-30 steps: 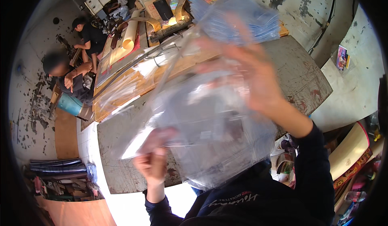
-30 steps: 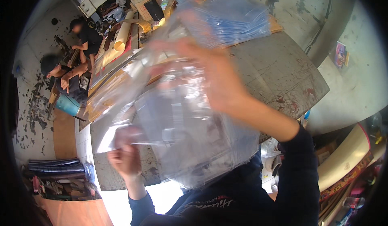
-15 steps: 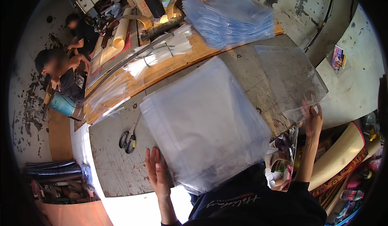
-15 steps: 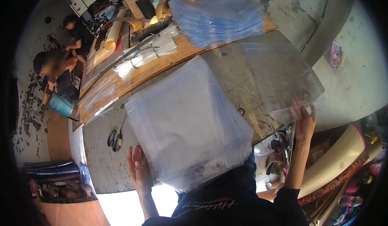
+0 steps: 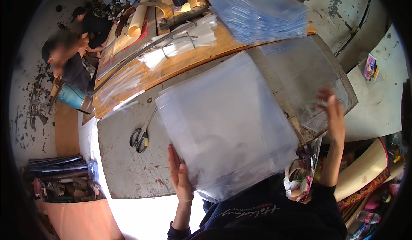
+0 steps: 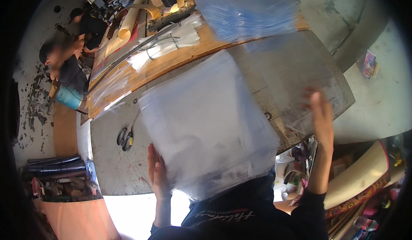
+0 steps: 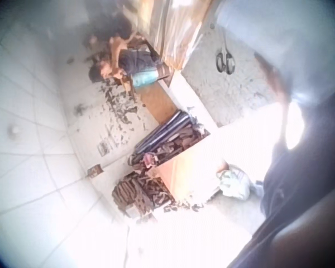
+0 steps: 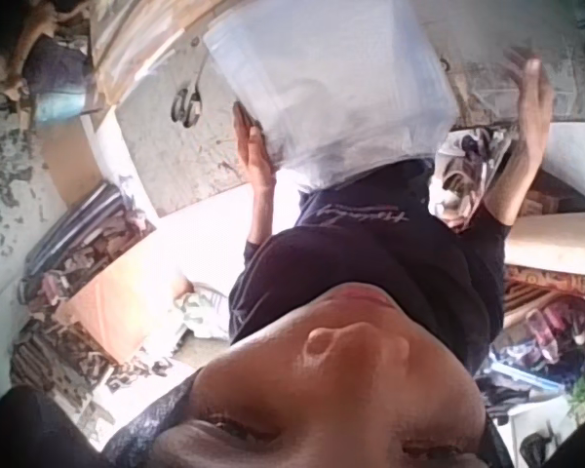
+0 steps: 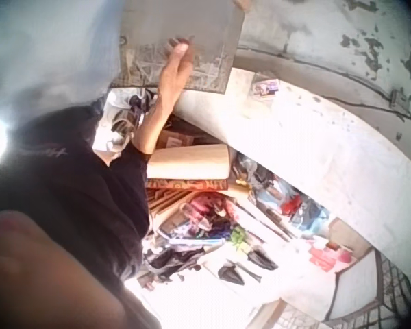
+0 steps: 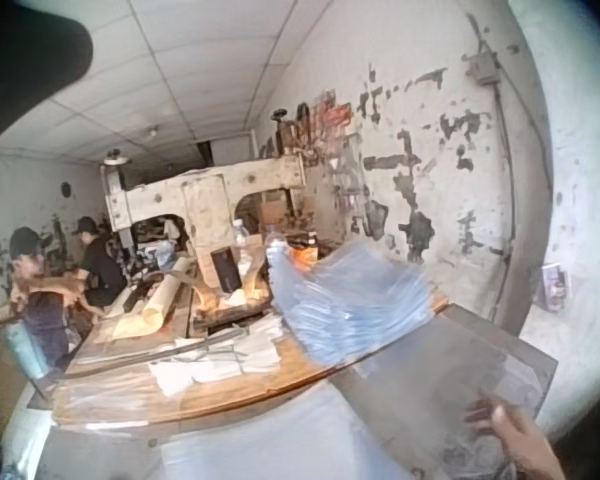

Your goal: The person organizes plastic bags on a workbench by aligning, stacking, and sorting them by hand.

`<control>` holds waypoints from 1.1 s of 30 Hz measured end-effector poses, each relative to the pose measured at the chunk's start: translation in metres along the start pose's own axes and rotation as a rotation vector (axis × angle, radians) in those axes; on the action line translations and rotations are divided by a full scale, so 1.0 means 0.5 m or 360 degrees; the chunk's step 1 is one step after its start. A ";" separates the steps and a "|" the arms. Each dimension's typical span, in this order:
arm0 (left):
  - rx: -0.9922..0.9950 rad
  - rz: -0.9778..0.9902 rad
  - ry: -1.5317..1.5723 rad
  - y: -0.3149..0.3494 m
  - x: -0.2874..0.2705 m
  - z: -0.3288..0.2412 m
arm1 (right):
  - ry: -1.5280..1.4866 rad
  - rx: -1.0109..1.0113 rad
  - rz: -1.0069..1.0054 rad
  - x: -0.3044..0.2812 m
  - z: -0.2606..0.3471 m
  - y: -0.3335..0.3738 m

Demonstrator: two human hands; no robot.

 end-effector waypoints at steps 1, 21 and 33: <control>0.0001 -0.0001 -0.0005 -0.002 -0.005 -0.001 | -0.0240 0.0119 0.0501 0.072 -0.012 0.005; -0.0343 0.0163 0.0121 0.029 -0.011 -0.006 | 0.0264 0.0996 0.1225 0.327 -0.034 -0.029; 0.0336 0.0901 -0.1848 -0.447 0.066 -0.104 | -0.0448 0.0407 -0.0406 0.043 -0.014 0.217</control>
Point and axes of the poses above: each hand's wrist, its own y-axis away from the middle knuckle, its own x-axis out of the palm, z = x × y, the point moved 8 cm from there along -y, towards the middle knuckle, and after that the axes turned 7 degrees about -y, right-handed, at the moved point
